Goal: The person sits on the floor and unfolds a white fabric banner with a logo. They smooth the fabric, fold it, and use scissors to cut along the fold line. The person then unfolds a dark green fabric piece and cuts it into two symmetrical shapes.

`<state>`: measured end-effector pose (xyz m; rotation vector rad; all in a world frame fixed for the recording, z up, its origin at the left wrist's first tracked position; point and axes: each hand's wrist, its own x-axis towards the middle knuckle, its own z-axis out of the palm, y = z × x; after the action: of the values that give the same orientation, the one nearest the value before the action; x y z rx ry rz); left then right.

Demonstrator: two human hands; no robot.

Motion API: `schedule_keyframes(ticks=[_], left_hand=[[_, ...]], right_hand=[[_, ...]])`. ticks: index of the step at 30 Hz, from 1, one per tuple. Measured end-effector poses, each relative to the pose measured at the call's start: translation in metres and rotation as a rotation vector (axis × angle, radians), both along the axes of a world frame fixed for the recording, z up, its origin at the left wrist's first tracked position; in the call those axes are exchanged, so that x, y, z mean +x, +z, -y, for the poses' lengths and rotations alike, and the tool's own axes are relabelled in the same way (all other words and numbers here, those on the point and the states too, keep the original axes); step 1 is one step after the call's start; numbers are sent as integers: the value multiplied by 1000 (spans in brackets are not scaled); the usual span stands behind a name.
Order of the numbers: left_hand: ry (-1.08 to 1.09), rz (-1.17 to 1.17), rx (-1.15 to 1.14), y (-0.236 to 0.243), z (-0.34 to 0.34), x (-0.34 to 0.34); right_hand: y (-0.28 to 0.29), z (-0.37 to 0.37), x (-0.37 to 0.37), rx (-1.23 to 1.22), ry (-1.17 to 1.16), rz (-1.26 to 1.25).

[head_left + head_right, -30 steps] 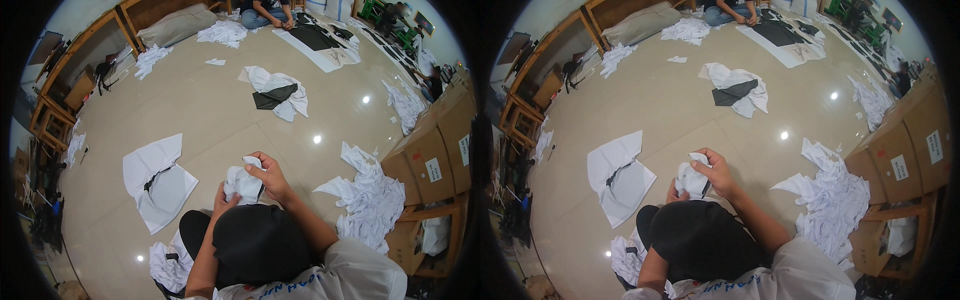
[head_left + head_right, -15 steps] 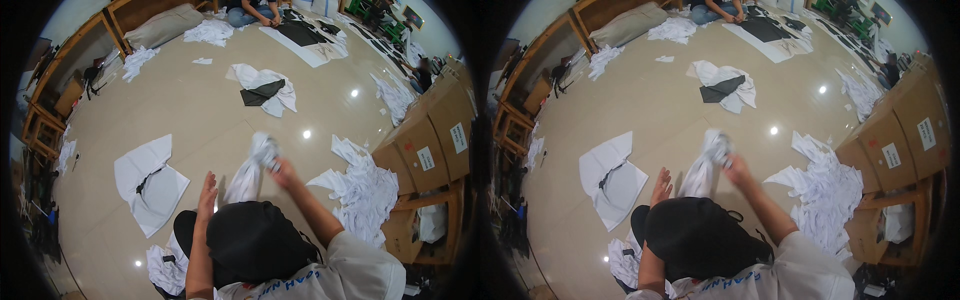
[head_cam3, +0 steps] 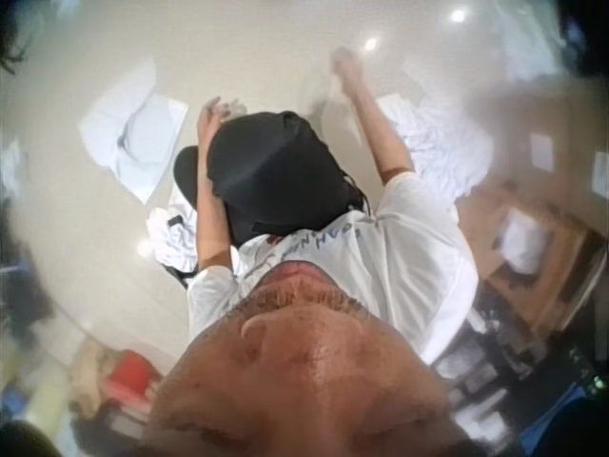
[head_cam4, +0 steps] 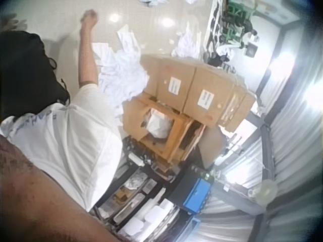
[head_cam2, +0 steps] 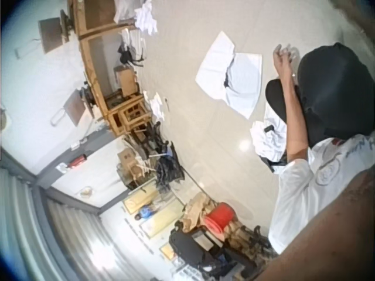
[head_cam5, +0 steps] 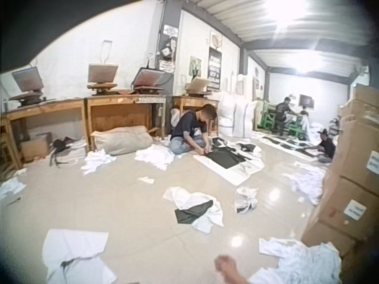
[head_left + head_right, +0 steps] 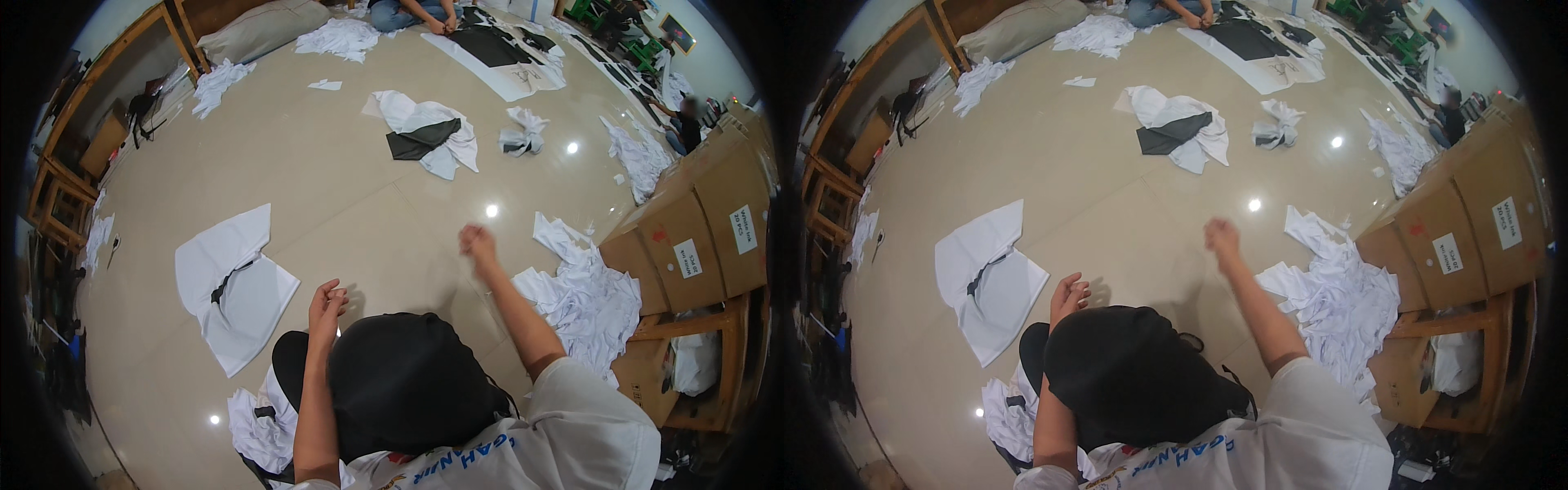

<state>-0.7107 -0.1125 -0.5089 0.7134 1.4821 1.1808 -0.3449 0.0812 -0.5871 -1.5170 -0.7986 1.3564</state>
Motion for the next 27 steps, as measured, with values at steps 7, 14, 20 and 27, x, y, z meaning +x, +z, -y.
schedule_keyframes(ticks=[7,14,20,27], left_hand=[[3,-88,-43,-17,-8,6],[203,-255,170,-12,-4,-29],[838,-555,140,-40,84,-149],[385,-1272,-427,-110,254,-103]], right_hand=[[-9,162,-85,658,767,752],[-26,182,-101,315,1031,925],[-98,256,-212,696,1392,1279],[-100,262,-208,648,1398,1184]])
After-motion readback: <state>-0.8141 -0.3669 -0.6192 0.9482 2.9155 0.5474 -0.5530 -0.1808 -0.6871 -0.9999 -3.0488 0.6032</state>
